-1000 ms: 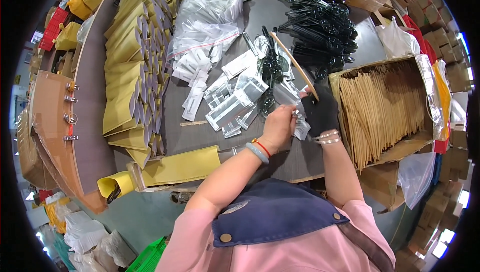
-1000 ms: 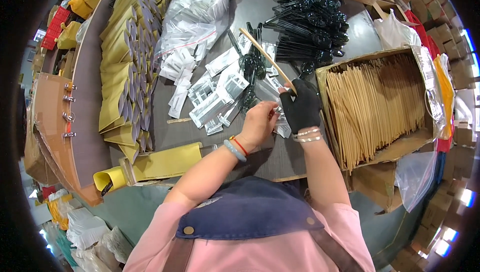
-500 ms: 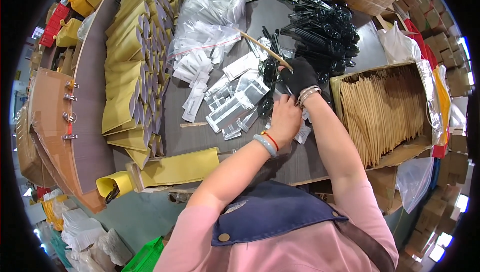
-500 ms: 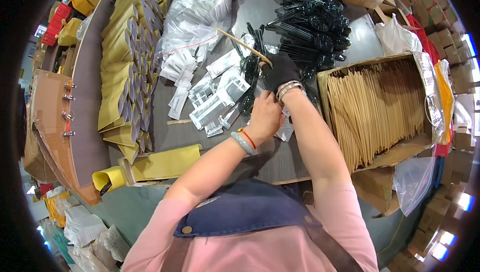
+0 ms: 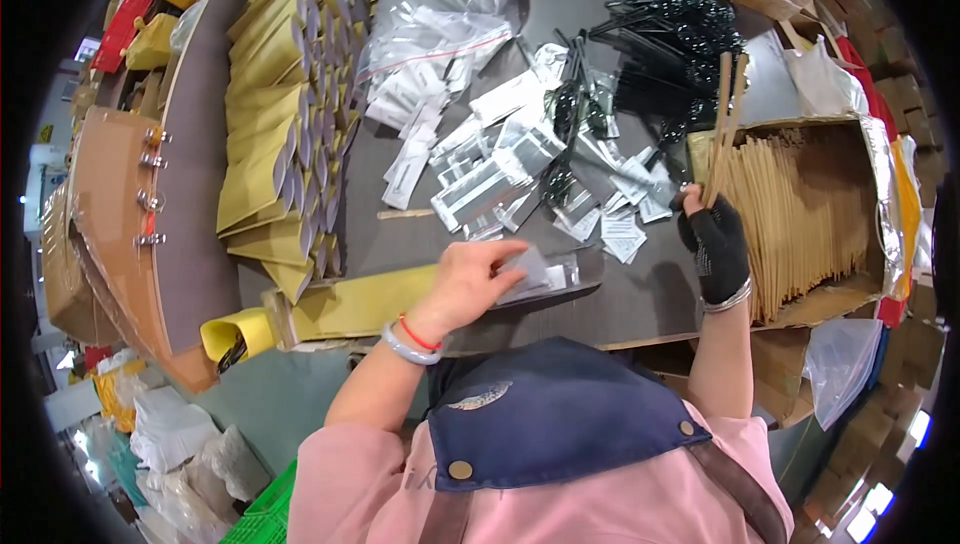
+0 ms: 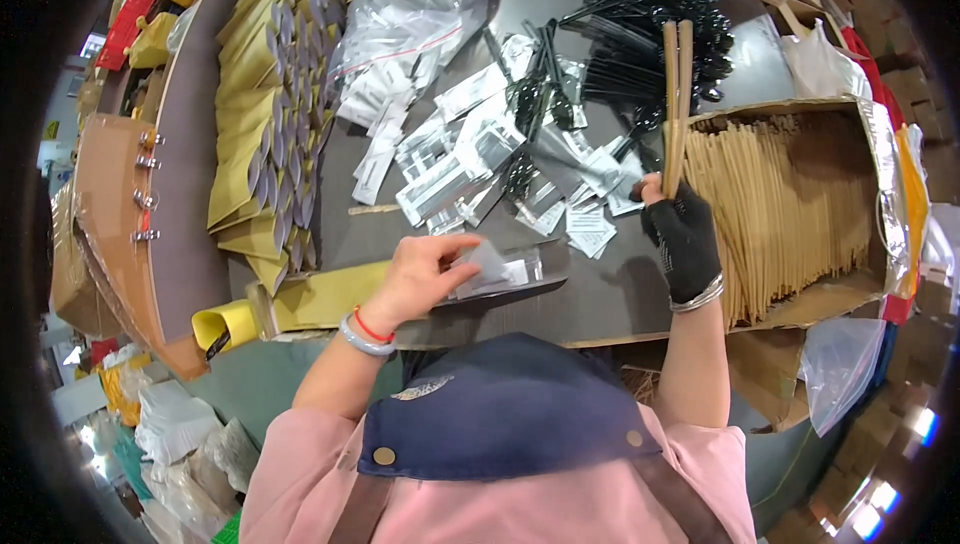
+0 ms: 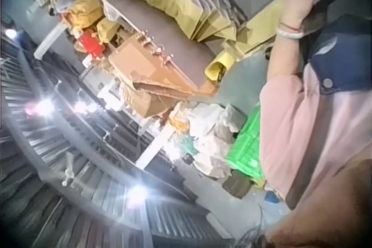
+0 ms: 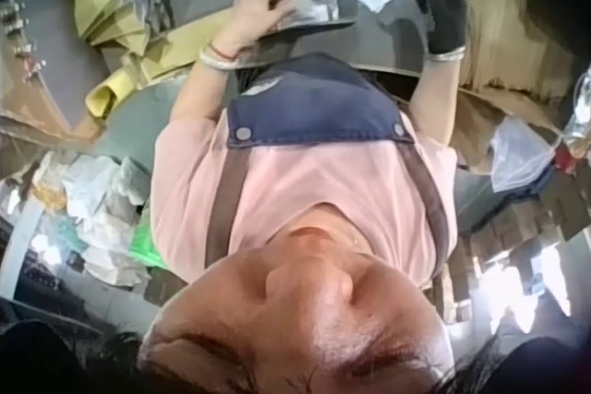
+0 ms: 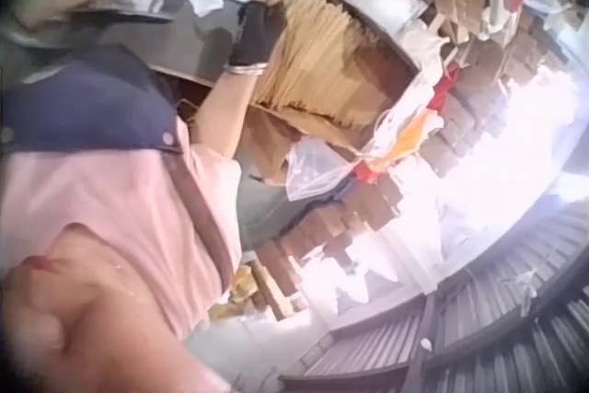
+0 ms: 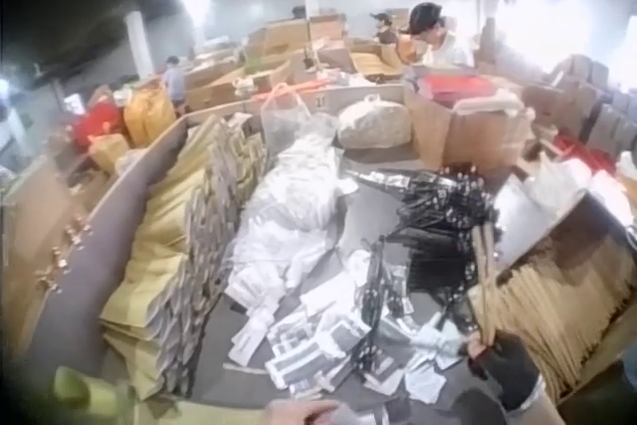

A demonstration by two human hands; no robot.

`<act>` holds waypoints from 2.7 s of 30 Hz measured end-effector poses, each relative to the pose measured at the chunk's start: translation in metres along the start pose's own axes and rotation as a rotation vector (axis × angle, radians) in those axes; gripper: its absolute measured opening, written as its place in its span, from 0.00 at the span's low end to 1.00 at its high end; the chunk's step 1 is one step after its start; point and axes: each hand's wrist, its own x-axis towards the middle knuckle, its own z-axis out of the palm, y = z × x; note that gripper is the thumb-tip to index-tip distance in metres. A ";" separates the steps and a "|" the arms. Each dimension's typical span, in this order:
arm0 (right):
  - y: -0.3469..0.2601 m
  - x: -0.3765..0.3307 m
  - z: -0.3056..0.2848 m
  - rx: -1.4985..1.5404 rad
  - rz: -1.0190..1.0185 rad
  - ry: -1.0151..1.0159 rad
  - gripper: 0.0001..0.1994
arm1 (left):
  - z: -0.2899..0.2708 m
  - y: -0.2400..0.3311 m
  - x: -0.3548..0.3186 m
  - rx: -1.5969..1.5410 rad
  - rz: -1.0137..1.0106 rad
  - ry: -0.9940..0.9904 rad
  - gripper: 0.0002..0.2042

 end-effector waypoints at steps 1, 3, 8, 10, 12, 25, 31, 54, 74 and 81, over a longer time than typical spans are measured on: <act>0.008 -0.004 0.005 0.034 0.072 -0.071 0.07 | -0.001 -0.013 -0.012 0.191 0.030 -0.053 0.17; 0.015 -0.012 0.014 0.068 0.147 -0.153 0.07 | 0.006 -0.023 -0.026 0.319 0.113 0.045 0.19; 0.022 -0.024 0.029 0.081 0.276 -0.303 0.08 | 0.026 -0.021 -0.053 0.515 0.363 0.269 0.25; 0.026 -0.028 0.031 0.021 0.294 -0.340 0.09 | 0.031 -0.020 -0.058 0.542 0.339 0.298 0.25; 0.033 -0.029 0.034 0.008 0.266 -0.365 0.09 | 0.033 -0.025 -0.056 0.517 0.282 0.346 0.24; 0.058 -0.036 0.047 -0.493 0.100 -0.376 0.09 | 0.033 -0.038 -0.075 0.656 0.336 0.261 0.20; 0.050 -0.043 0.042 -1.040 -0.684 -0.538 0.16 | -0.015 -0.049 -0.084 0.516 0.174 0.280 0.34; 0.069 -0.048 0.075 -1.015 -0.790 -0.655 0.18 | -0.002 -0.055 -0.068 0.565 0.358 0.152 0.31; 0.078 -0.073 0.118 -0.499 -0.478 -0.487 0.09 | 0.038 -0.029 -0.031 0.552 0.378 0.161 0.30; 0.043 -0.059 0.098 -1.054 -0.721 -0.539 0.36 | 0.003 0.006 -0.039 0.784 0.306 -0.236 0.15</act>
